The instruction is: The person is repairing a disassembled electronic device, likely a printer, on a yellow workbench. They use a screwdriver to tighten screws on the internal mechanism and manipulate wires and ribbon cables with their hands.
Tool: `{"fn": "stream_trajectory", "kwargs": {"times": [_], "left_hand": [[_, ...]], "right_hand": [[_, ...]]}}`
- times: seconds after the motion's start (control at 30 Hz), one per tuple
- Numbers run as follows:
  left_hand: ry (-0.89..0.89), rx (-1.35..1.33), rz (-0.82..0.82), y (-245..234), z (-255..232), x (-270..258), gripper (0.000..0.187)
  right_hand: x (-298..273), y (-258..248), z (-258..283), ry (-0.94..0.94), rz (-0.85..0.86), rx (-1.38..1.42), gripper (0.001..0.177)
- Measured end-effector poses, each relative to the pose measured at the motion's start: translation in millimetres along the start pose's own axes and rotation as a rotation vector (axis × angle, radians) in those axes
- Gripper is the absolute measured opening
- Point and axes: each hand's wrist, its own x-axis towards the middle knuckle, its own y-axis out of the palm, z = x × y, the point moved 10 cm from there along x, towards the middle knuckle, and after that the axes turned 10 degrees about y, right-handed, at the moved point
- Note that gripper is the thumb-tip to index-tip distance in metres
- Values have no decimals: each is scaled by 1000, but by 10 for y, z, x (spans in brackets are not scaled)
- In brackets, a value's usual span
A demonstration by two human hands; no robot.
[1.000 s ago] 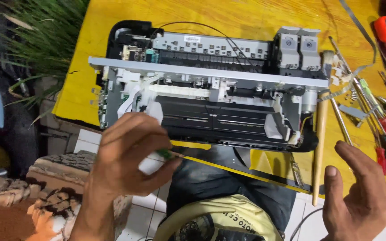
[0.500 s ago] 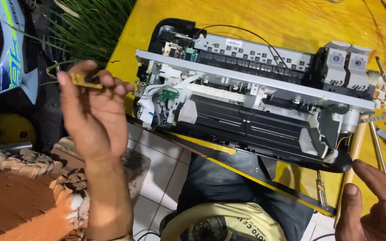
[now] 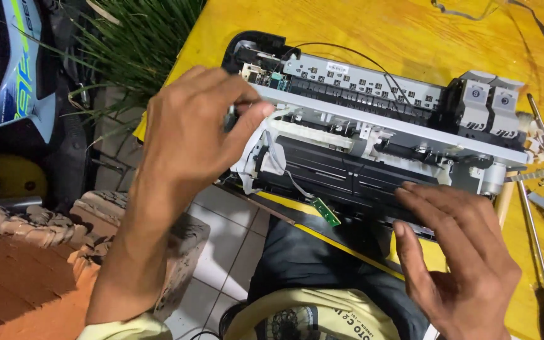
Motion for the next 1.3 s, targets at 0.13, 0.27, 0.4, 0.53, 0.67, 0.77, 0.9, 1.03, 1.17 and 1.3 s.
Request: {"fn": "stream_trajectory", "kwargs": {"times": [0.13, 0.27, 0.4, 0.53, 0.67, 0.77, 0.9, 1.03, 1.17, 1.3], "left_hand": [[-401, -50, 460, 471, 259, -242, 71], [-594, -203, 754, 677, 343, -413, 53], [-691, -411, 594, 568, 490, -444, 14], [-650, -402, 455, 385, 568, -304, 13], [-423, -329, 222, 249, 541, -23, 19], [-211, -244, 124, 230, 323, 188, 34], [-95, -276, 235, 359, -27, 371, 32], [-209, -313, 374, 326, -208, 346, 27], [-244, -454, 412, 378, -297, 211, 17], [-447, -510, 652, 403, -109, -49, 46]], "right_hand": [[84, 104, -33, -42, 47, -37, 21], [205, 348, 68, -107, 189, -23, 25], [376, 547, 194, -173, 302, 35, 27], [551, 672, 110, -162, 360, 17, 21], [803, 660, -17, -57, 400, 31, 20], [899, 588, -130, -19, 366, -17, 20], [958, 576, -162, 20, 362, 5, 24], [892, 782, 19, -118, 430, 144, 50], [805, 1056, 115, -166, 507, 248, 30], [712, 1149, 89, -182, 459, 214, 16]]}}
